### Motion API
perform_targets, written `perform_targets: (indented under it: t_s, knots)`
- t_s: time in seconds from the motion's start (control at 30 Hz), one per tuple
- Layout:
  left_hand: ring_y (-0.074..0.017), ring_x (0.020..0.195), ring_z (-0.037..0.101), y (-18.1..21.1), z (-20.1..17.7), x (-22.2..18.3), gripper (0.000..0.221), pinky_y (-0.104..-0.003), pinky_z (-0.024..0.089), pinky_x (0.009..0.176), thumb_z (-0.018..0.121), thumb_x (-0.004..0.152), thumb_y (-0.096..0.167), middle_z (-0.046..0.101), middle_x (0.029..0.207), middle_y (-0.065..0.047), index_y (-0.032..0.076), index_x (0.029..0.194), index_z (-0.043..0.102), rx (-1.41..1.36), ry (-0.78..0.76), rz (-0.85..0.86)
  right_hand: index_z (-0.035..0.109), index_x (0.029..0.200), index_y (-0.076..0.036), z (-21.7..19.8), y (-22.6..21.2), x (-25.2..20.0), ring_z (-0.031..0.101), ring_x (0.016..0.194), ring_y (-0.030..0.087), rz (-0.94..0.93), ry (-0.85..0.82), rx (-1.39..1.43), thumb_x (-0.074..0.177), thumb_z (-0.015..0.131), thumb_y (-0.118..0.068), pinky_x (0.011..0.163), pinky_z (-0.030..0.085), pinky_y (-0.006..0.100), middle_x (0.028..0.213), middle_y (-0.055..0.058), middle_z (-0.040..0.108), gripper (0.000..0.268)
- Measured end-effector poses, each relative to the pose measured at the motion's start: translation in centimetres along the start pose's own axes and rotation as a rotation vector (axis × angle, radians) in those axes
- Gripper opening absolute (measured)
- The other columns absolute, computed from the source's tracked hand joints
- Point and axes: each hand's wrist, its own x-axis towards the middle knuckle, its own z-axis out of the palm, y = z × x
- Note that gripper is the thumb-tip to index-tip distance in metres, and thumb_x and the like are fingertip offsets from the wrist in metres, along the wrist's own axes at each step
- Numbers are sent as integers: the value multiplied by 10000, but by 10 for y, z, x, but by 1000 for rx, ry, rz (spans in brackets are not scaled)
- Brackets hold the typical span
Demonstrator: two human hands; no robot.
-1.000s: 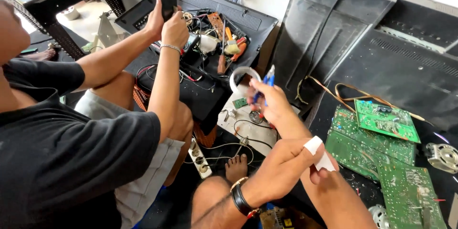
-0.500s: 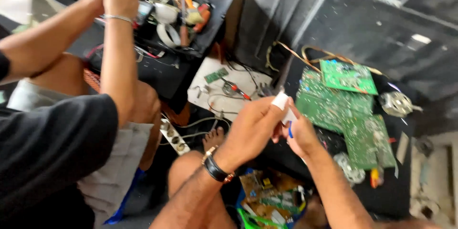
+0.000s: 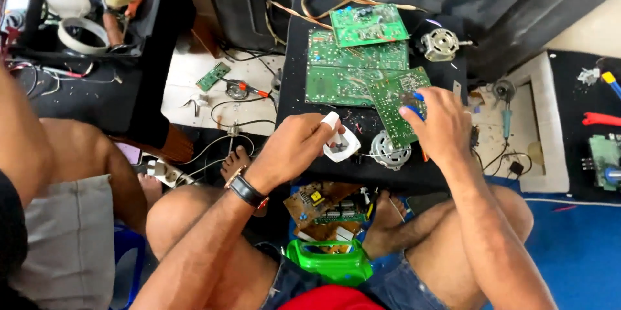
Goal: The person is repairing electronic components by stripping wires, applying tape, and organizing circuit boards.
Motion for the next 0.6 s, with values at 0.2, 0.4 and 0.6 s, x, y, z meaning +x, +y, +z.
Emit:
perform_targets:
  t_s: [0.2,0.4,0.6]
  knots:
    - [-231,630,639,8,31,25,401,-367,537,674,479,1004,305,717,640,-123,80,792,736,-121,-161,-120,620,1359,-177,21,-8,10,506,1346,320,11,-106,-17,954,695,-482,1016,442,584,1448,41,543,513]
    - [-158,633,692,-9,62,44,386,-295,587,721,510,1037,290,727,721,-100,32,909,765,-359,-324,-185,604,1391,-224,15,-15,14,412,1441,286,94,-290,-16,980,664,-448,1107,367,579,1507,46,483,471]
    - [-150,594,687,-15,71,54,321,-275,572,678,574,1019,272,704,677,-86,49,885,763,-417,-364,-202,728,1260,-162,-65,-61,-2,565,1348,315,-141,-159,732,993,651,-173,1109,423,523,1343,82,660,279]
